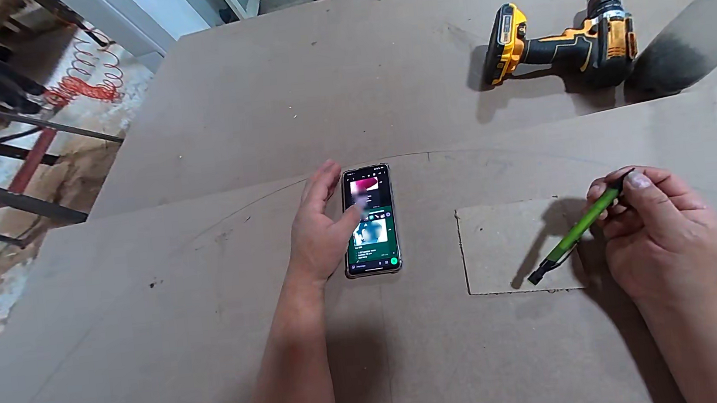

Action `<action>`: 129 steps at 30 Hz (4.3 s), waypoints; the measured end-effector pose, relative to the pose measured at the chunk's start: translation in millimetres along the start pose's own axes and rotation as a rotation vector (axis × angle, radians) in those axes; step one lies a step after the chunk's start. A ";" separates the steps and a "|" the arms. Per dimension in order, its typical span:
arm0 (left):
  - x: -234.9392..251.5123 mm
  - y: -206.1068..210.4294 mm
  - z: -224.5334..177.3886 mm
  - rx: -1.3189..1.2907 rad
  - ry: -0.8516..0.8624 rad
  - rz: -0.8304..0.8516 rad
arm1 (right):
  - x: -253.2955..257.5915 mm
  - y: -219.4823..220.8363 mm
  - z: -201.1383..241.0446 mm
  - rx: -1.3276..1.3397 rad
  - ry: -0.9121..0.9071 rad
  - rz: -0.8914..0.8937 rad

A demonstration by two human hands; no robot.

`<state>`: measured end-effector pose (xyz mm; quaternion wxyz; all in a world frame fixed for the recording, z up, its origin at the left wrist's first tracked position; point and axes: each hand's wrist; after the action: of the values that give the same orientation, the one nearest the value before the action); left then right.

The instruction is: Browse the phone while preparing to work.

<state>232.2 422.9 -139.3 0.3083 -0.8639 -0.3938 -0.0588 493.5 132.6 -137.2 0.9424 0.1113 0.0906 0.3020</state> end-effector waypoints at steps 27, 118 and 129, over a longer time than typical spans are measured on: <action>-0.7 -9.2 -4.7 0.016 0.001 0.204 | -0.6 1.0 -0.3 0.008 0.006 0.005; 4.5 -10.6 -0.3 -0.039 0.015 0.169 | -1.1 0.8 0.0 -0.025 -0.003 0.011; 4.5 -12.0 -0.4 -0.041 0.038 0.200 | -0.3 0.4 0.2 -0.024 -0.005 0.021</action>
<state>226.8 431.6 -131.6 0.3023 -0.9037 -0.2986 -0.0523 493.1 132.7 -136.9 0.9407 0.1017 0.0833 0.3128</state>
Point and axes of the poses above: each hand's wrist, its own x-axis towards the middle knuckle, its own y-axis out of the palm, z = x × y, and after that the axes turned 14 degrees about y, right-handed
